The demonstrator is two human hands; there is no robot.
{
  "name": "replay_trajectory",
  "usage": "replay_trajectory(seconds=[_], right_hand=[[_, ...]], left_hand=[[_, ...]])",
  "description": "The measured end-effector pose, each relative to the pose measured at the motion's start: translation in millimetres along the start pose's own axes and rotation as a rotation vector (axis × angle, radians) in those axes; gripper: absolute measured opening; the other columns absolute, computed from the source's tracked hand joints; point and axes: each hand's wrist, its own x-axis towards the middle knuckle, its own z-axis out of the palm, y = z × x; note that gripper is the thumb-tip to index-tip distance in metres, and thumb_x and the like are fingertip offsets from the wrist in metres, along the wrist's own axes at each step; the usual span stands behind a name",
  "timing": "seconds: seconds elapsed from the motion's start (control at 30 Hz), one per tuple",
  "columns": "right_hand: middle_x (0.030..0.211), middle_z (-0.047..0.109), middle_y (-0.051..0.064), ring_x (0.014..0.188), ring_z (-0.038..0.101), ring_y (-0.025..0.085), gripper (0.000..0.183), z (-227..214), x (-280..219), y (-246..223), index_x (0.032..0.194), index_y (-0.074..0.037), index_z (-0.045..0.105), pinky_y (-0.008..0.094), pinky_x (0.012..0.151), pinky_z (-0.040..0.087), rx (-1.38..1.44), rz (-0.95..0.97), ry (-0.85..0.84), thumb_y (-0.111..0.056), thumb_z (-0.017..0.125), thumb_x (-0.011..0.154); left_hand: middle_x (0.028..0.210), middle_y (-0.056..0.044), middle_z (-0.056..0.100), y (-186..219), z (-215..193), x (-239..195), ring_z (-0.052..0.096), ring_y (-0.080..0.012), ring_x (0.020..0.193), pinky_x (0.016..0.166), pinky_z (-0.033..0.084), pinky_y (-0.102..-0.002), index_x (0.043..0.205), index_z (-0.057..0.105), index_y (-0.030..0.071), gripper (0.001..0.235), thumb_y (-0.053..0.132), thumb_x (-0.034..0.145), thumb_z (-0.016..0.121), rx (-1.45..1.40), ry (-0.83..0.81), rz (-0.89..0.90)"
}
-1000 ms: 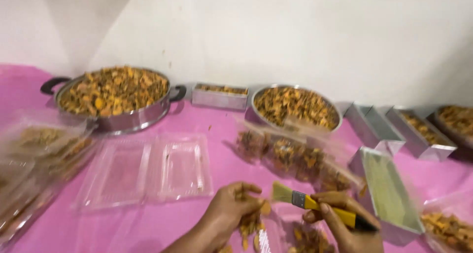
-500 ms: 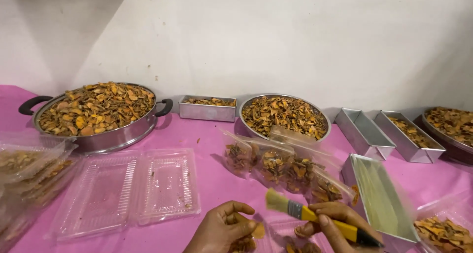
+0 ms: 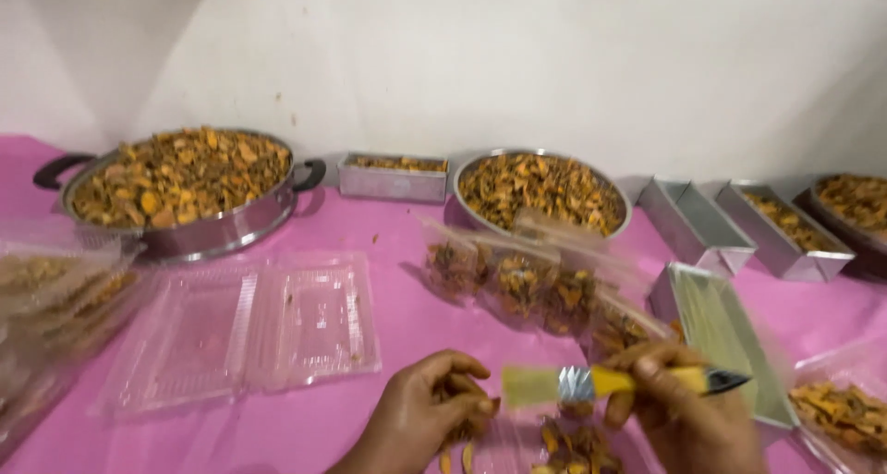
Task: The person uses a small brush to sweep dried orange peel pieces into a clear plastic container on a pink tablecloth. The person repeatedly brushes the peel into the container while occasionally using the left hand to gather pieces.
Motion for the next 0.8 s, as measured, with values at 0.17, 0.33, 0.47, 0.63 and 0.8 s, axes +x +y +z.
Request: replay_trajectory(seconds=[0.17, 0.33, 0.47, 0.63, 0.8], right_hand=[[0.09, 0.075, 0.036, 0.06, 0.073, 0.037, 0.012, 11.0, -1.2, -7.8, 0.096, 0.012, 0.067, 0.04, 0.063, 0.064, -0.187, 0.012, 0.155, 0.001, 0.063, 0.094], [0.061, 0.078, 0.027, 0.053, 0.08, 0.034, 0.024, 35.9, -2.5, -2.6, 0.091, 0.011, 0.074, 0.042, 0.058, 0.069, -0.556, 0.071, 0.189, -0.011, 0.068, 0.089], [0.065, 0.076, 0.023, 0.053, 0.076, 0.027, 0.019, 41.0, -7.9, -1.3, 0.09, 0.009, 0.074, 0.035, 0.055, 0.067, -0.534, 0.079, 0.127, -0.01, 0.071, 0.089], [0.067, 0.075, 0.02, 0.056, 0.076, 0.024, 0.018, 47.4, -5.1, -7.3, 0.092, 0.008, 0.073, 0.034, 0.057, 0.068, -0.471, 0.03, 0.033, -0.01, 0.069, 0.093], [0.067, 0.076, 0.021, 0.058, 0.077, 0.025, 0.017, 48.9, -6.2, -5.4, 0.091, 0.006, 0.071, 0.031, 0.055, 0.066, -0.409, 0.113, 0.071, -0.011, 0.069, 0.093]], left_hand=[[0.092, -0.007, 0.069, -68.7, -7.4, 34.5, 0.065, -0.0193, 0.076, 0.071, 0.056, -0.03, 0.101, 0.072, 0.007, 0.013, 0.002, 0.089, 0.069, 0.585, -0.083, 0.716], [0.091, -0.01, 0.062, -79.2, -11.8, 39.0, 0.056, -0.0306, 0.088, 0.073, 0.042, -0.042, 0.095, 0.062, 0.006, 0.004, 0.01, 0.095, 0.062, 0.973, -0.188, 1.051], [0.09, -0.007, 0.066, -86.4, -13.4, 37.7, 0.057, -0.0287, 0.083, 0.07, 0.042, -0.042, 0.094, 0.066, 0.007, 0.003, 0.009, 0.093, 0.064, 1.057, -0.191, 1.089], [0.105, -0.006, 0.071, -86.5, -19.5, 40.3, 0.061, -0.0286, 0.095, 0.084, 0.044, -0.044, 0.109, 0.072, 0.011, 0.02, 0.017, 0.092, 0.065, 1.077, -0.242, 1.028], [0.121, -0.01, 0.071, -52.4, -17.2, 14.8, 0.059, -0.0326, 0.109, 0.092, 0.044, -0.044, 0.119, 0.07, 0.007, 0.041, 0.011, 0.078, 0.071, 1.132, -0.288, 0.985]])
